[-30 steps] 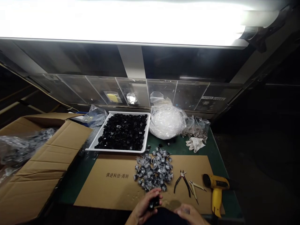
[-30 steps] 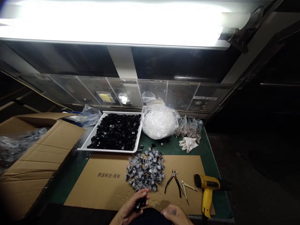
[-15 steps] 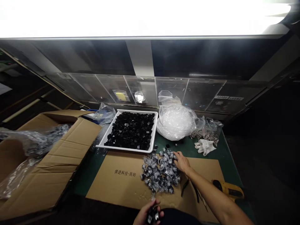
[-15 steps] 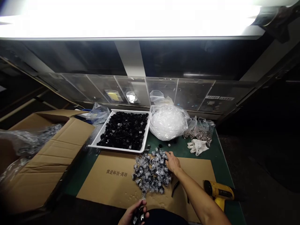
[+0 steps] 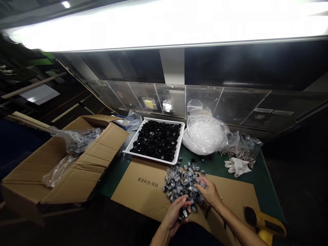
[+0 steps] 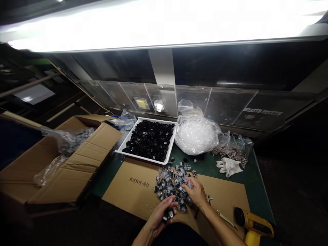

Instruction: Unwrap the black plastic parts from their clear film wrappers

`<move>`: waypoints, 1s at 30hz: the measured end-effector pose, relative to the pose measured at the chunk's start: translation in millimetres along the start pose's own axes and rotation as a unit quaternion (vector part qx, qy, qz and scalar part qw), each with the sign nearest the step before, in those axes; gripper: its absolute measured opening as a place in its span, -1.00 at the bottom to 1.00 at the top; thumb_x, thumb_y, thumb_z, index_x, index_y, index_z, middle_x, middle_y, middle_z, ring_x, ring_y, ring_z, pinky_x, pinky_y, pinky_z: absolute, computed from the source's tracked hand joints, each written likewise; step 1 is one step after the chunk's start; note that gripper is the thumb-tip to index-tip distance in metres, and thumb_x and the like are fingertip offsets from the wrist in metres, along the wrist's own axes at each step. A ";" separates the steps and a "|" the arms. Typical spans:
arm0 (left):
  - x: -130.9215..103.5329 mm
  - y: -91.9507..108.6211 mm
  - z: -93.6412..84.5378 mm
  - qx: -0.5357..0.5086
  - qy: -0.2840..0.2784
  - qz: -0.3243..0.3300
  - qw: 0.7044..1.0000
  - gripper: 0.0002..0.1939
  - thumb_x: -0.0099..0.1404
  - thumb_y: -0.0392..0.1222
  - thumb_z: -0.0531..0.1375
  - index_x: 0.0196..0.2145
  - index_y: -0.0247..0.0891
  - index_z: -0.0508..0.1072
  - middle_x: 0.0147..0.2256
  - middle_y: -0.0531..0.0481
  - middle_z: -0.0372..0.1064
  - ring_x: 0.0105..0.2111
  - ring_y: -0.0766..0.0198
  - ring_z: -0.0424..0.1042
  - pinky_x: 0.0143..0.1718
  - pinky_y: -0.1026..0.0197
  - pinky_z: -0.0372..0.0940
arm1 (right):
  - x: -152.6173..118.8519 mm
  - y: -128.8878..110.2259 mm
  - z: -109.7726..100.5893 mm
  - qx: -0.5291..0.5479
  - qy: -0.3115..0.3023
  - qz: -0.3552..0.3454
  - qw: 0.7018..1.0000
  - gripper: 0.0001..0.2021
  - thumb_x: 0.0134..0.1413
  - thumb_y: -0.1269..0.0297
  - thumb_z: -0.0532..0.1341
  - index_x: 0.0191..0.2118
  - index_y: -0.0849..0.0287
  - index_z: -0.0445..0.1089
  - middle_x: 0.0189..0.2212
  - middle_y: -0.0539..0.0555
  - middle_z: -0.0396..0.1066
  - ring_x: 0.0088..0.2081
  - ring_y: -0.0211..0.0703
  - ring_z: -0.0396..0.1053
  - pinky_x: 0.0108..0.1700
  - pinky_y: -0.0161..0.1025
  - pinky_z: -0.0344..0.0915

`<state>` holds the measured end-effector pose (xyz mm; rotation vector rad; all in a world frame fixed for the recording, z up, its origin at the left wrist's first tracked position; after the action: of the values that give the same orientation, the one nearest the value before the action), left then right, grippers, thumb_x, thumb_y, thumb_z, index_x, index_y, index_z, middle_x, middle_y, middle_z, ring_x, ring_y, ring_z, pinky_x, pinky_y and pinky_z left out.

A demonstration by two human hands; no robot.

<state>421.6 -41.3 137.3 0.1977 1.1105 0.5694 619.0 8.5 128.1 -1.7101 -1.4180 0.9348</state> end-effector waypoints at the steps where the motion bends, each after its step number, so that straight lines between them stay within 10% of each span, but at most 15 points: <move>1: 1.0 5.2 10.2 0.009 -0.018 0.004 1.000 -0.43 0.18 0.06 0.28 0.06 -0.27 0.31 -0.18 -0.14 0.46 -0.40 0.27 0.47 -0.66 0.37 0.28 | -11.1 -12.2 -0.8 0.024 -0.001 -0.010 1.000 -0.82 0.02 0.12 0.26 -0.32 0.11 0.38 -0.24 0.06 0.47 -0.21 -0.07 0.40 -0.13 -0.24 0.27; 7: -1.4 18.6 40.8 0.049 -0.086 0.023 0.995 -0.42 0.17 -0.01 0.31 0.07 -0.29 0.29 -0.41 -0.01 0.40 -0.46 0.28 0.44 -0.67 0.38 0.25 | -49.8 -62.4 -12.1 0.084 -0.020 -0.041 0.995 -0.88 0.03 0.20 0.27 -0.37 0.12 0.41 -0.16 0.11 0.44 -0.12 -0.06 0.39 -0.04 -0.23 0.27; 30: -13.7 1.2 -12.3 0.109 -0.088 -0.047 0.989 -0.50 0.07 0.03 0.37 -0.13 -0.25 0.34 -0.43 0.06 0.38 -0.48 0.31 0.46 -0.69 0.42 0.15 | -57.2 -56.6 -18.7 0.091 -0.040 0.084 0.992 -0.79 0.04 0.13 0.18 -0.41 0.18 0.39 -0.54 -0.04 0.37 -0.47 -0.22 0.27 -0.35 -0.32 0.20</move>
<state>405.9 -49.0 143.2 0.3765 1.0027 0.3393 601.1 -41.4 191.5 -1.6900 -1.2115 1.1985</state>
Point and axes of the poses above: each hand's wrist, its own x-axis towards the middle knuckle, its own z-axis out of the palm, y = z × x, the point moved 5 cm from there along x, towards the middle knuckle
